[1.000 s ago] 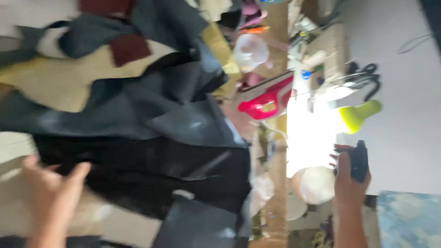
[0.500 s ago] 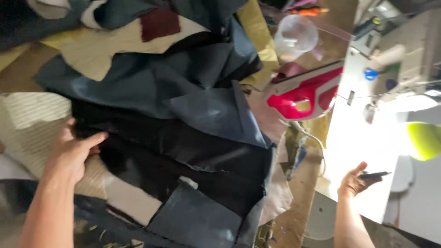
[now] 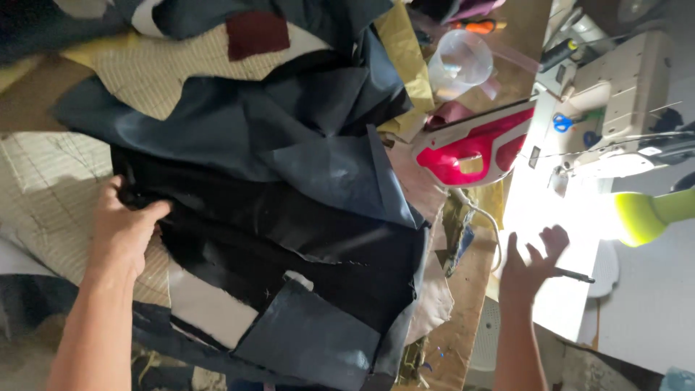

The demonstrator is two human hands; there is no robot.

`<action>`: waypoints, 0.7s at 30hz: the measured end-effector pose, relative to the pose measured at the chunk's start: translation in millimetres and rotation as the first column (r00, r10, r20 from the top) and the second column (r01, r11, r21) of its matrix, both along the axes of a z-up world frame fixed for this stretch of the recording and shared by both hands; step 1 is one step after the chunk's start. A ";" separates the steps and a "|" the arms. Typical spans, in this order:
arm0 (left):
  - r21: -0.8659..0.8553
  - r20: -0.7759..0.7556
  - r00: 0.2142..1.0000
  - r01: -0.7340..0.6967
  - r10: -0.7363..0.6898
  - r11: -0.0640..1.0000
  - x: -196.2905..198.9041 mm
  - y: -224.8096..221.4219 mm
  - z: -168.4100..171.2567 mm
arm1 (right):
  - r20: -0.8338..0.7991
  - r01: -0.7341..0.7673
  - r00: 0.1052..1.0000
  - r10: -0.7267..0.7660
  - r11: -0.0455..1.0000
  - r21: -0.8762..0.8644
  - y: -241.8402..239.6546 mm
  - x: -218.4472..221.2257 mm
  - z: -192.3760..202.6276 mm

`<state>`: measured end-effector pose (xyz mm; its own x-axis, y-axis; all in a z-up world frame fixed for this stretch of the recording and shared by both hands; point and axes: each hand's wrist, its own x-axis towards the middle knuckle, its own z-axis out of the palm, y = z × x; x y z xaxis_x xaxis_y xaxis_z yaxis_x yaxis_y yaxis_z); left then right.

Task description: Ironing and pressing various fabric pieces on a cluttered workbench.

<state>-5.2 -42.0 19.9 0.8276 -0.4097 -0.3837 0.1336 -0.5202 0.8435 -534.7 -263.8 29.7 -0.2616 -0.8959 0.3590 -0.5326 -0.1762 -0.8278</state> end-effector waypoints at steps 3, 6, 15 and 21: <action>-0.052 -0.006 0.999 -0.046 0.046 0.998 2.1 2.3 -13.6 | -0.056 -0.136 0.984 0.172 0.907 0.399 -49.6 43.1 3.2; -0.210 -0.137 0.988 -0.103 0.075 0.972 6.9 6.2 -29.5 | -0.126 -0.386 0.904 0.408 0.908 0.165 -111.3 53.4 -42.8; -0.157 -0.045 0.997 -0.073 0.067 0.985 -5.2 -1.4 13.1 | -0.121 -0.373 0.890 0.440 0.854 0.363 -37.4 47.8 51.6; -0.064 0.055 0.998 0.001 0.002 0.998 0.6 -3.7 -2.6 | -0.461 -0.358 -0.137 0.877 0.391 0.848 78.3 86.7 60.2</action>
